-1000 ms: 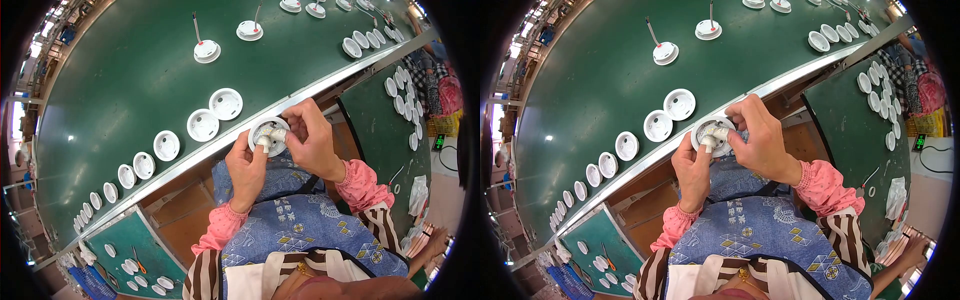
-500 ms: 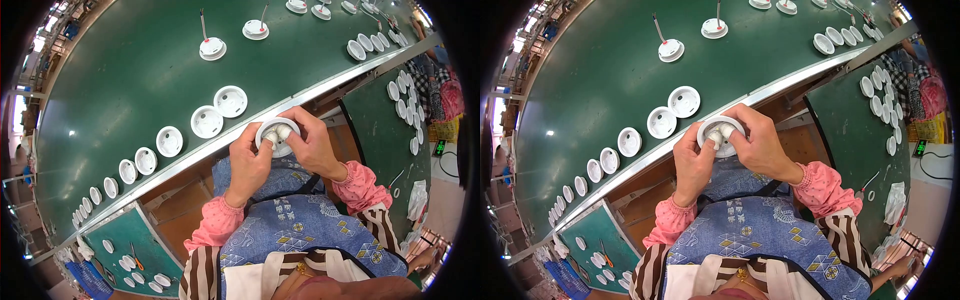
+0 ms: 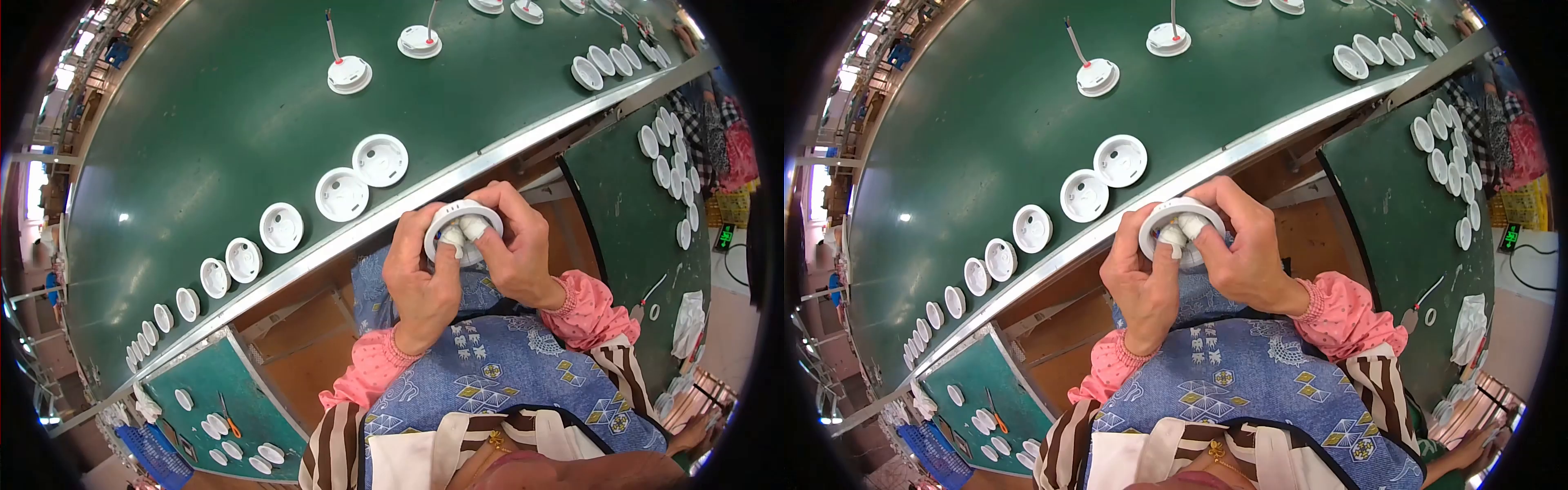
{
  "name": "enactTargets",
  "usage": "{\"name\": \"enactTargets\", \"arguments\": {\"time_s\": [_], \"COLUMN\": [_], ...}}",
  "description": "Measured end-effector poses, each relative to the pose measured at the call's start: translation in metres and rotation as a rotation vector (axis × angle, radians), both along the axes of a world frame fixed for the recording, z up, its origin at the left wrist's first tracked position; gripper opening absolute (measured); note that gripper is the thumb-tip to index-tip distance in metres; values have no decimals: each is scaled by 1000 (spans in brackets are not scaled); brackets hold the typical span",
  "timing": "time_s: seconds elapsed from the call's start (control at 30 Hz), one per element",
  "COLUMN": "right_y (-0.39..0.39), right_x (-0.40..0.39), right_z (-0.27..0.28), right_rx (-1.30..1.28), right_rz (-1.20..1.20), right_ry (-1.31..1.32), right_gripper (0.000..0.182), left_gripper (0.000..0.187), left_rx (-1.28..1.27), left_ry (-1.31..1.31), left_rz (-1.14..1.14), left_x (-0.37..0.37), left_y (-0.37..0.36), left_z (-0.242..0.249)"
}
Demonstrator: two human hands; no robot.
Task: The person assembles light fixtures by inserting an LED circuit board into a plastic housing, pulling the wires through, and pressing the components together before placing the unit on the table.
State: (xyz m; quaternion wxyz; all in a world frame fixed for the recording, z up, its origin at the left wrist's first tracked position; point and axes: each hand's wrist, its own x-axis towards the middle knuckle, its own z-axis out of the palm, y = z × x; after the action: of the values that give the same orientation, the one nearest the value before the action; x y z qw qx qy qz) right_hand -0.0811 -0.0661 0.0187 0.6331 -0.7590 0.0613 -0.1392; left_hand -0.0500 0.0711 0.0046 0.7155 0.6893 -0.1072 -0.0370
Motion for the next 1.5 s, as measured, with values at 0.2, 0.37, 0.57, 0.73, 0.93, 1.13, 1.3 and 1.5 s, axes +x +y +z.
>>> {"name": "enactTargets", "arguments": {"time_s": [0.2, 0.37, 0.57, 0.73, 0.93, 1.13, 1.3, 1.5], "right_y": [-4, -31, -46, -43, -39, -29, -26, -39], "right_x": [2, 3, 0, 4, 15, 10, 16, 20], "right_z": [-6, -8, -14, -6, -22, -19, -22, -47], "right_rx": [216, 569, 510, 93, 157, 181, 130, 516], "right_rz": [-29, 97, 172, 192, 261, 230, 104, 106], "right_ry": [-18, 138, 187, -52, 22, 65, 87, 167], "right_gripper": [18, 27, 40, 48, 36, 26, 35, 48], "left_gripper": [33, 30, 18, 17, 15, 27, 18, 29], "left_rx": [9, 376, 260, 248, 228, 184, 240, 252], "left_ry": [37, -419, -161, -102, -128, -189, 107, 237], "left_rz": [-164, -354, -484, -538, -526, -558, -600, -700], "left_x": [11, 35, 21, 19, 25, 39, 29, 52], "left_y": [4, 27, 12, 6, 11, 19, 19, 32], "left_z": [0, 20, 5, 5, -2, -9, 7, 22]}}
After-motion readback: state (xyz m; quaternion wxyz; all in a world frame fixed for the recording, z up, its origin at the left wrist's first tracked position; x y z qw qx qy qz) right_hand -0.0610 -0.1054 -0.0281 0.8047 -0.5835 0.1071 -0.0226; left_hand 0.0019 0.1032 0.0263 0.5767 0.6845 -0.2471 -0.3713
